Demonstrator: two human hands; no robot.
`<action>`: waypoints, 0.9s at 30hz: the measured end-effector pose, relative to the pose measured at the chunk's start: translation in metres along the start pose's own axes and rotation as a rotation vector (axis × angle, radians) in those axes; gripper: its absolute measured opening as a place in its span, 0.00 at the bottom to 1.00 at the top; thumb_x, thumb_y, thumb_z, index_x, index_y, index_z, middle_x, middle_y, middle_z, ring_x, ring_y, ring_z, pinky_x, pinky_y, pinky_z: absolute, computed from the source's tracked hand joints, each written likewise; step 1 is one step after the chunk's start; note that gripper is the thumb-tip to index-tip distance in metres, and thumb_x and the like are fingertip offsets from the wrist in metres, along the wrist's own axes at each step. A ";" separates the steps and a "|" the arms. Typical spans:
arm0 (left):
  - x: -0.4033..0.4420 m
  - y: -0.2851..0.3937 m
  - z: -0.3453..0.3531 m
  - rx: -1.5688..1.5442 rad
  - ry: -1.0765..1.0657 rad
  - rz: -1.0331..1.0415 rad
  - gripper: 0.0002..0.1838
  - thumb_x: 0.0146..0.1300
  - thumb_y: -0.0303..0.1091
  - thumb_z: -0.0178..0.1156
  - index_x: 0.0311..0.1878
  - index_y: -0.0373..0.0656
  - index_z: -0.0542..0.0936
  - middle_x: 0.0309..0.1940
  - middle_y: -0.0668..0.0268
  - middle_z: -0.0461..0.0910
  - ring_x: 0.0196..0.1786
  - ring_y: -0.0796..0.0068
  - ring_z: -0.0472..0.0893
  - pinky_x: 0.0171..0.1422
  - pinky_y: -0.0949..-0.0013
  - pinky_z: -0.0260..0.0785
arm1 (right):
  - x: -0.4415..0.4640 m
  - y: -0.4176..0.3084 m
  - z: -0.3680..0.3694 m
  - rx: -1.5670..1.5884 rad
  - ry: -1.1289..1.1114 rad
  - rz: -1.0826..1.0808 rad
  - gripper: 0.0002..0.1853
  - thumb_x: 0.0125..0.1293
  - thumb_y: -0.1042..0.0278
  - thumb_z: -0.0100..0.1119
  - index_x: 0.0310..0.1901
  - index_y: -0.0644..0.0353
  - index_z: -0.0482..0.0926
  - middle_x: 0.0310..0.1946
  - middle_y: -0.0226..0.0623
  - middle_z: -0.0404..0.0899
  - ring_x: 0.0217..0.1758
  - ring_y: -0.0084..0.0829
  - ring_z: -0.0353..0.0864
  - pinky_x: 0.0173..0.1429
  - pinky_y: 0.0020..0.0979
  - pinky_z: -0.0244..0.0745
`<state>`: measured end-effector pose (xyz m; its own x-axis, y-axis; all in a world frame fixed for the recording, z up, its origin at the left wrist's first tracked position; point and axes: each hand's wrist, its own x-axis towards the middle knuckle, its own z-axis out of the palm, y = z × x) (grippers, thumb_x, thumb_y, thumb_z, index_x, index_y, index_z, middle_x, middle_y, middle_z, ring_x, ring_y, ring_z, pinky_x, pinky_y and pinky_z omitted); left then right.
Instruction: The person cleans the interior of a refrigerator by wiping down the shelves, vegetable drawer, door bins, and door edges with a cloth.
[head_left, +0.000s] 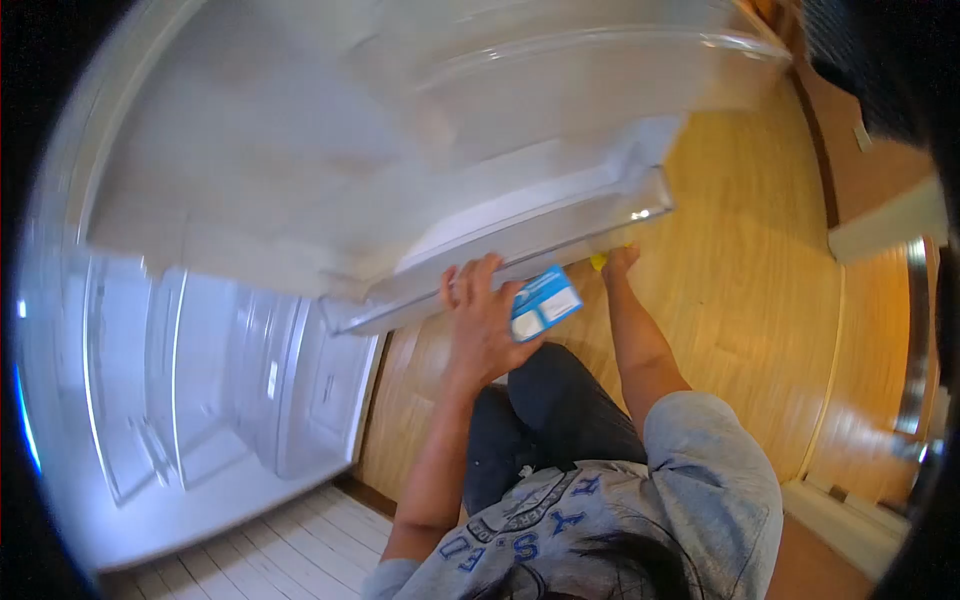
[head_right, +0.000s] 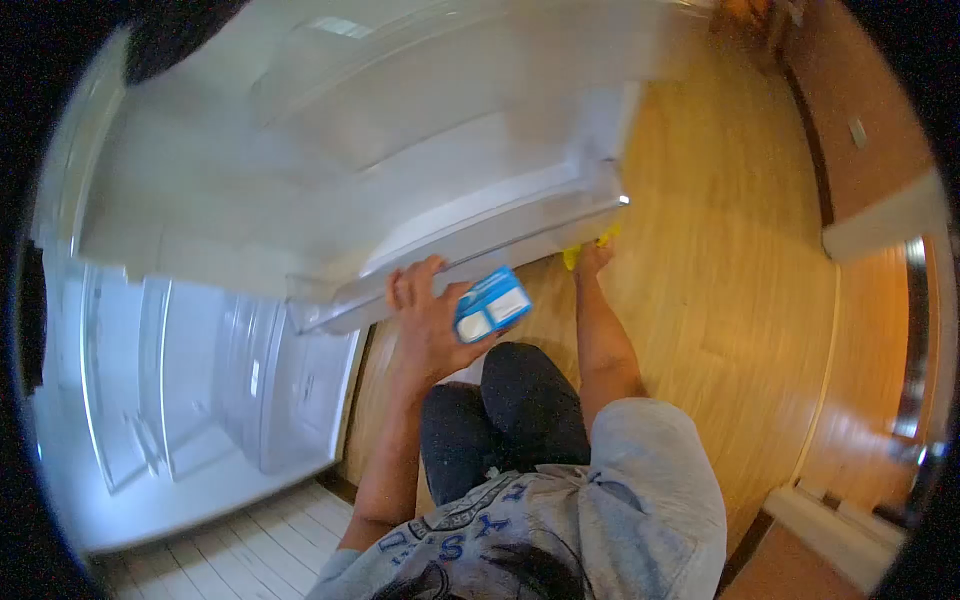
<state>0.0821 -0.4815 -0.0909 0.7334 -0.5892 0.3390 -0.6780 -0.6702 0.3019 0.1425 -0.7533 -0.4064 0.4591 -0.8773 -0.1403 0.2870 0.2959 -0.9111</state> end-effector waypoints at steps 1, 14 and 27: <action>-0.002 -0.004 0.004 -0.010 0.000 -0.015 0.29 0.35 0.52 0.70 0.41 0.47 0.79 0.56 0.55 0.63 0.62 0.52 0.59 0.68 0.43 0.38 | -0.001 0.017 0.000 -0.014 -0.051 0.013 0.18 0.57 0.69 0.61 0.50 0.61 0.71 0.40 0.32 0.76 0.43 0.27 0.75 0.45 0.31 0.73; -0.018 -0.031 0.035 -0.314 0.136 0.085 0.36 0.43 0.34 0.60 0.59 0.31 0.66 0.64 0.54 0.59 0.66 0.60 0.60 0.73 0.62 0.43 | -0.173 0.075 0.011 -0.078 -0.676 0.476 0.15 0.60 0.67 0.59 0.48 0.57 0.73 0.43 0.33 0.76 0.43 0.33 0.77 0.46 0.37 0.75; -0.019 -0.040 0.019 0.157 0.213 0.238 0.26 0.49 0.46 0.54 0.46 0.38 0.80 0.59 0.62 0.65 0.66 0.69 0.56 0.68 0.62 0.41 | -0.361 0.094 0.161 -0.851 -1.530 -0.331 0.12 0.60 0.64 0.53 0.43 0.60 0.78 0.51 0.35 0.75 0.54 0.37 0.73 0.59 0.44 0.66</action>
<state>0.0969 -0.4523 -0.1267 0.5180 -0.6406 0.5668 -0.8003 -0.5968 0.0569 0.1394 -0.3482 -0.3785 0.9167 0.3931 0.0716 0.2769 -0.4960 -0.8229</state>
